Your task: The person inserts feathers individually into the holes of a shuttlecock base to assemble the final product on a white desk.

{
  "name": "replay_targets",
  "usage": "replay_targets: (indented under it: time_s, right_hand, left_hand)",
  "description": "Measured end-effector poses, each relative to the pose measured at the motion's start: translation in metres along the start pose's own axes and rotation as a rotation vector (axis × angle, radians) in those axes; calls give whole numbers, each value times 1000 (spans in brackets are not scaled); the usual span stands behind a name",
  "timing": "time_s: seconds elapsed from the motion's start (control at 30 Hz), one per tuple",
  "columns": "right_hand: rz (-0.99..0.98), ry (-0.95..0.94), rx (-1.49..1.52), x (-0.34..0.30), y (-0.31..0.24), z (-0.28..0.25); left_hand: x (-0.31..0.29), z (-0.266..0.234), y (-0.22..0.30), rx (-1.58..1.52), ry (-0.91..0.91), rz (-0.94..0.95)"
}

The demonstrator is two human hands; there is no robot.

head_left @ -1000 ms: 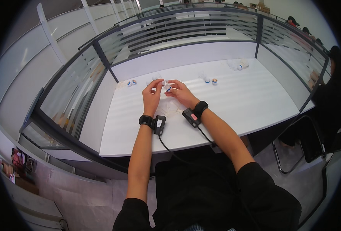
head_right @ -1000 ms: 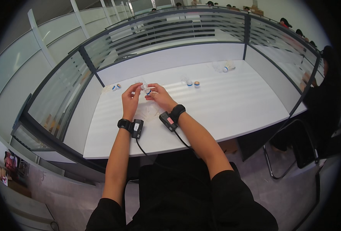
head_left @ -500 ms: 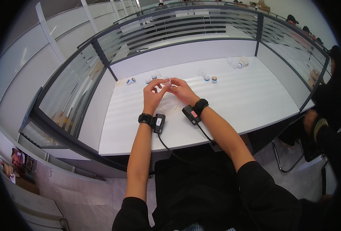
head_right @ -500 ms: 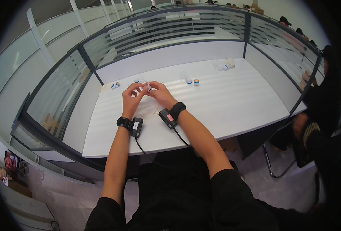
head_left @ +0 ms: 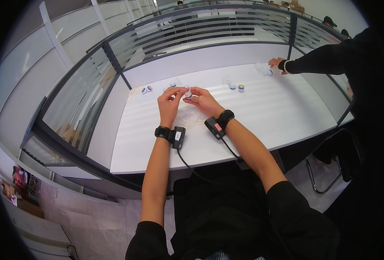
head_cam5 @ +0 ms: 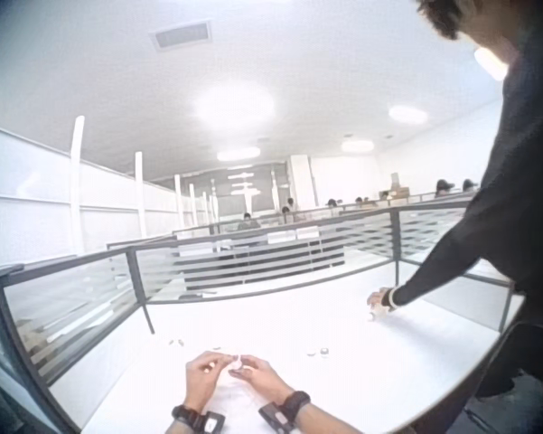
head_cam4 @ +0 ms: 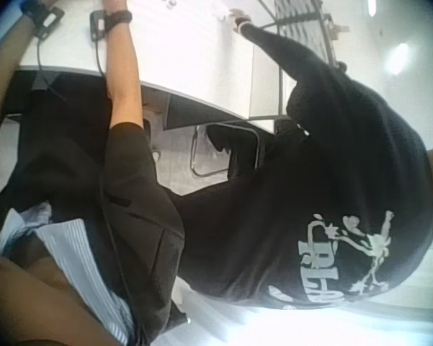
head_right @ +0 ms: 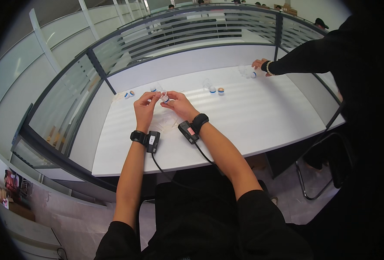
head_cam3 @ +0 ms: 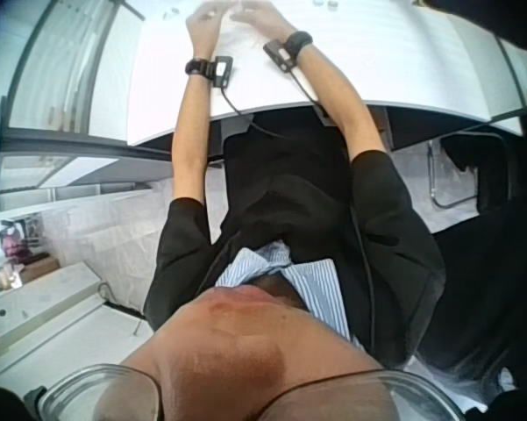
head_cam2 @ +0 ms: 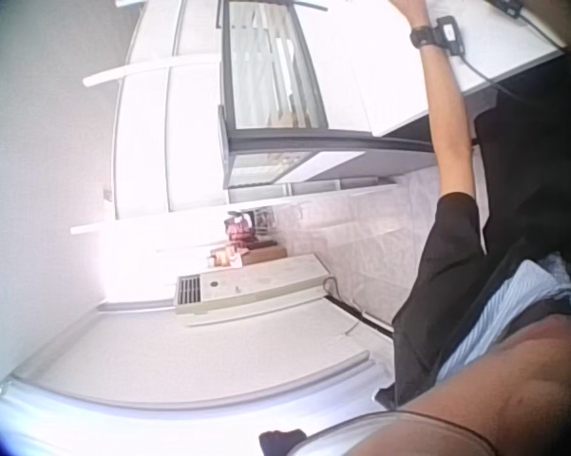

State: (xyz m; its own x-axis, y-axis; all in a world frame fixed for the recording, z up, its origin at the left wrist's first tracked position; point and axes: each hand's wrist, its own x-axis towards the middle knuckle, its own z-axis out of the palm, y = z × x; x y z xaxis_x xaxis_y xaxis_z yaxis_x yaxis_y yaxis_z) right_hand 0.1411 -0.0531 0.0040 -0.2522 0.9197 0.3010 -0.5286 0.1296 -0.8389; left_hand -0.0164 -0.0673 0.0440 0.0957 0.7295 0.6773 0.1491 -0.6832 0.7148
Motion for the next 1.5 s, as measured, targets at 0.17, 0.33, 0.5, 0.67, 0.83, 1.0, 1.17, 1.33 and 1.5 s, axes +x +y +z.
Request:
replay_targets:
  time_s: [0.17, 0.33, 0.5, 0.67, 0.83, 1.0, 1.17, 1.33, 1.5]
  right_hand:
    - [28, 3, 3, -1, -1, 0]
    - [88, 10, 20, -3, -2, 2]
    - [151, -5, 12, -2, -2, 1]
    - [169, 4, -20, -2, -1, 5]
    - [141, -28, -34, -1, 2, -2]
    - [127, -35, -33, 1, 4, 0]
    - [131, -20, -31, 1, 4, -3]
    - [127, -24, -30, -1, 3, 1]
    - [110, -34, -63, -1, 2, 0]
  left_hand:
    - [0, 2, -3, -6, 21, -4]
    - [0, 0, -2, 27, 65, 7]
    - [2, 0, -5, 34, 93, -12]
    - [1, -4, -7, 39, 130, -38]
    - [1, 0, -8, 19, 102, -31]
    - [-1, -2, -10, 101, 42, 37]
    - [0, 3, -5, 52, 106, 19]
    - [1, -1, -5, 73, 119, 24]
    - [0, 1, -5, 70, 95, 42]
